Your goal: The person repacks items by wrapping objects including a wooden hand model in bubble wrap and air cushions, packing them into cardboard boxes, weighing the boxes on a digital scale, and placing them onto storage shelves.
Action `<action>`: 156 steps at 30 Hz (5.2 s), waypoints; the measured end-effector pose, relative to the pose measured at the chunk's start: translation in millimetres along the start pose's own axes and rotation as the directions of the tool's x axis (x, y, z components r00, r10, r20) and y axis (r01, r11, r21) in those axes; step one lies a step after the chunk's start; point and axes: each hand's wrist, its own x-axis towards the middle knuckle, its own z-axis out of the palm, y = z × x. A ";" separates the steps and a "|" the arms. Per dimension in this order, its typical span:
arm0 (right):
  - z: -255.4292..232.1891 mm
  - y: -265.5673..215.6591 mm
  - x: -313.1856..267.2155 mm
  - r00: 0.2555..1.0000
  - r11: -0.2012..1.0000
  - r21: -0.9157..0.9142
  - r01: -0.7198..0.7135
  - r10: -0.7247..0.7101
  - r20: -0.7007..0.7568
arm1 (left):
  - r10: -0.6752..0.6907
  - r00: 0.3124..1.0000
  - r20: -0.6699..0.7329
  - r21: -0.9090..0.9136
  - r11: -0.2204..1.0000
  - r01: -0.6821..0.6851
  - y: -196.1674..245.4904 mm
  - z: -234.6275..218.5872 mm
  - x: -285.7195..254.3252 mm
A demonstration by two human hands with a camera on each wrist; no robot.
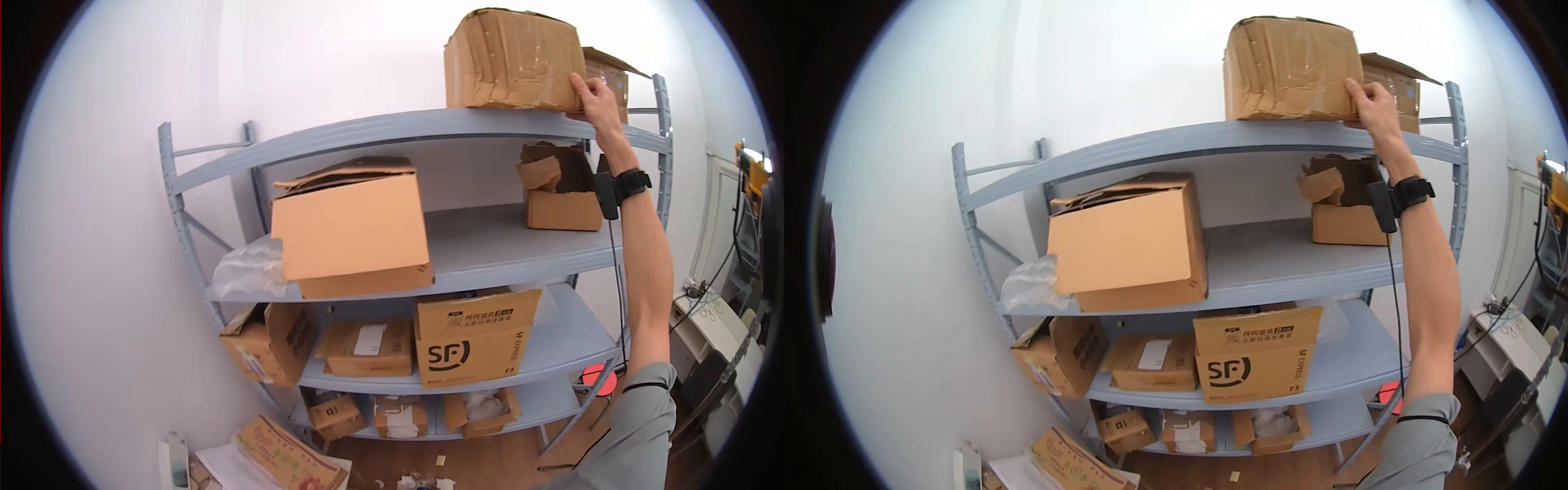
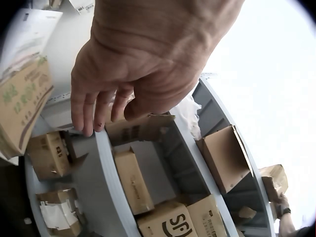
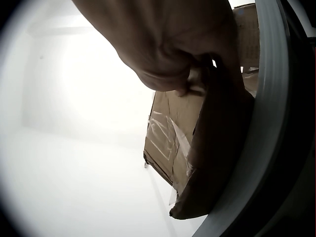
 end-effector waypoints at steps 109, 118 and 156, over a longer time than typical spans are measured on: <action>-48.3 -81.8 -634.9 0.381 0.882 -0.341 0.324 0.208 0.901 | -0.607 0.634 0.479 0.419 0.793 0.442 74.2 228.5 -37.3; -57.8 -72.7 -651.3 0.497 0.886 -0.278 0.371 0.063 0.865 | -0.636 0.589 0.499 0.383 0.771 0.508 72.5 233.5 -31.0; -33.7 20.5 -532.6 0.171 0.815 -0.571 -0.093 0.578 0.798 | 0.067 0.654 0.753 0.471 0.640 -0.607 111.6 305.3 -11.2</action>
